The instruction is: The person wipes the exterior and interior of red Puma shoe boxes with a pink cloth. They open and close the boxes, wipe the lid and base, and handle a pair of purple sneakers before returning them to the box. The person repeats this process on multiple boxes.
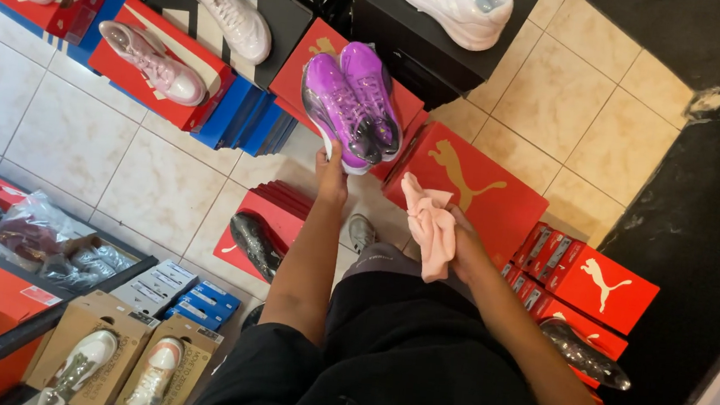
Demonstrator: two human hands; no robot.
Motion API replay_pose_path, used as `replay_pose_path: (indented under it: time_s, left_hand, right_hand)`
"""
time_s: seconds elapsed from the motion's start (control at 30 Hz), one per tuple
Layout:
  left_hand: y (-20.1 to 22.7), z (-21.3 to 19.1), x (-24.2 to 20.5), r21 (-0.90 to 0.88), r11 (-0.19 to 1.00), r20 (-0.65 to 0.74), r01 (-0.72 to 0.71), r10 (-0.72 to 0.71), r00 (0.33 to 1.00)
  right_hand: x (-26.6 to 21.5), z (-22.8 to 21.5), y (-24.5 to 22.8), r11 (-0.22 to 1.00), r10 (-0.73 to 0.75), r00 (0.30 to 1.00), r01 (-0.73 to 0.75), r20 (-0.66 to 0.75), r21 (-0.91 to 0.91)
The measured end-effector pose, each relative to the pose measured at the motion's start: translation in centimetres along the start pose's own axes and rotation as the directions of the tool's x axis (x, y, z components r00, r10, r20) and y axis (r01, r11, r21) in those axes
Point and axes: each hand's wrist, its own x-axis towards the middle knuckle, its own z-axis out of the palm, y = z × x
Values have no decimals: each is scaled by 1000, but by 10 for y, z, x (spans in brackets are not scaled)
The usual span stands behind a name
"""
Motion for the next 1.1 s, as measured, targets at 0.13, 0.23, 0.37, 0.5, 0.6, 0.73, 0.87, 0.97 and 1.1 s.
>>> replay_pose_path:
  time_s: [0.13, 0.23, 0.37, 0.5, 0.6, 0.73, 0.87, 0.97, 1.1]
  left_hand:
    - [21, 16, -19, -31, 997, -71, -75, 73, 995]
    - [34, 24, -22, -44, 992, -94, -118, 113, 989]
    - [55, 38, -43, 13, 978, -188, -207, 206, 960]
    - [59, 24, -37, 88, 966, -226, -244, 258, 939]
    - [72, 14, -46, 86, 956, -179, -281, 292, 939]
    - [125, 38, -121, 29, 977, -8, -210, 211, 978]
    - [100, 1, -117, 39, 988, 99, -152, 147, 984]
    - [127, 39, -188, 73, 996, 91, 55, -62, 994]
    - [124, 48, -184, 32, 998, 89, 52, -55, 995]
  right_hand:
    - [2, -6, 3, 1000, 8, 1000, -8, -12, -12]
    - [6, -7, 3, 1000, 13, 999, -13, -38, 6]
    - [22, -24, 19, 1000, 23, 999, -24, -43, -19]
    - [-7, 2, -28, 998, 56, 996, -56, -66, -5]
    - [-1, -13, -15, 998, 56, 995, -56, -82, 1]
    - [8, -39, 13, 980, -183, 974, 191, -133, 53]
    - [15, -56, 12, 907, -386, 900, 410, -204, 91]
    - [13, -54, 2, 838, -488, 843, 525, -226, 149]
    - [-23, -12, -57, 773, -612, 769, 631, -185, 66]
